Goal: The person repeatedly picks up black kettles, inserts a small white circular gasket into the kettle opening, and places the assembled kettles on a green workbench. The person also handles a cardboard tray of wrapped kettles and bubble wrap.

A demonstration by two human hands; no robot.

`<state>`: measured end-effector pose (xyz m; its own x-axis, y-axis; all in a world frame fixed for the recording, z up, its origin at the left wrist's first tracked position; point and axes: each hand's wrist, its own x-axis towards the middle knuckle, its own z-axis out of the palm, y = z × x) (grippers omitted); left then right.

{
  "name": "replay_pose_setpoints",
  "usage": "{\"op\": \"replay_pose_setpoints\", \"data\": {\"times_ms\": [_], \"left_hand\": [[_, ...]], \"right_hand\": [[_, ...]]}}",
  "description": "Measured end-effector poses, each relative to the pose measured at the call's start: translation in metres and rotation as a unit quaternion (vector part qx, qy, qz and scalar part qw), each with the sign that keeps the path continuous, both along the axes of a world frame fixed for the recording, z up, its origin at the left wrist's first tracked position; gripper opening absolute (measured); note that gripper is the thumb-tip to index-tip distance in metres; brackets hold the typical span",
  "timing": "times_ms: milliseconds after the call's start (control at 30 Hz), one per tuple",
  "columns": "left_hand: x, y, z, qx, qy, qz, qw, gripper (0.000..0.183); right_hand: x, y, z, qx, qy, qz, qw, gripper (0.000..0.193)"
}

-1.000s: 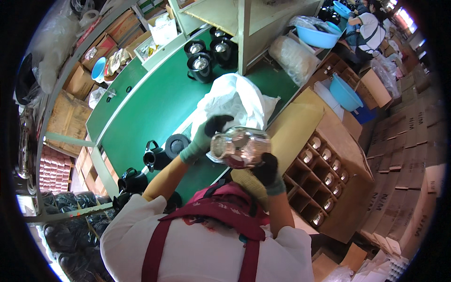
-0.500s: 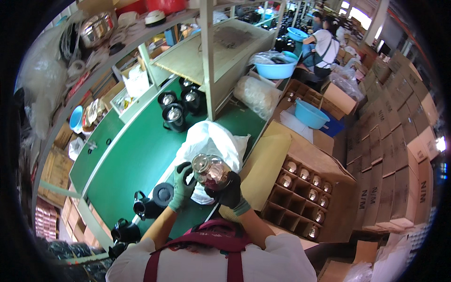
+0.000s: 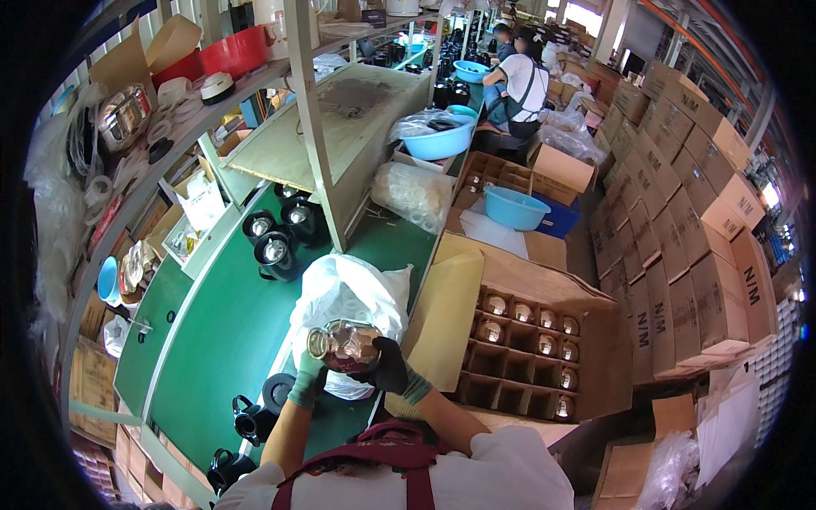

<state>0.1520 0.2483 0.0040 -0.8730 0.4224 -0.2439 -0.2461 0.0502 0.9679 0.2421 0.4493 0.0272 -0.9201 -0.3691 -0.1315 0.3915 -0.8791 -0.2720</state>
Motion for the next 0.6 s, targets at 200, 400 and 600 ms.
{"op": "replay_pose_setpoints", "data": {"times_ms": [200, 400, 600], "left_hand": [[-0.004, -0.002, -0.003, -0.089, 0.069, -0.005, 0.994, 0.053], [-0.008, -0.015, -0.009, 0.197, -0.163, 0.235, 0.938, 0.038], [-0.003, -0.040, 0.029, 0.049, 0.047, 0.212, 0.975, 0.037]], "right_hand": [[-0.020, 0.000, -0.001, 0.090, -0.026, -0.007, 0.996, 0.073], [-0.047, -0.001, -0.039, 0.054, -0.025, -0.114, 0.992, 0.068], [-0.029, 0.008, -0.044, 0.347, 0.032, -0.111, 0.931, 0.049]]}}
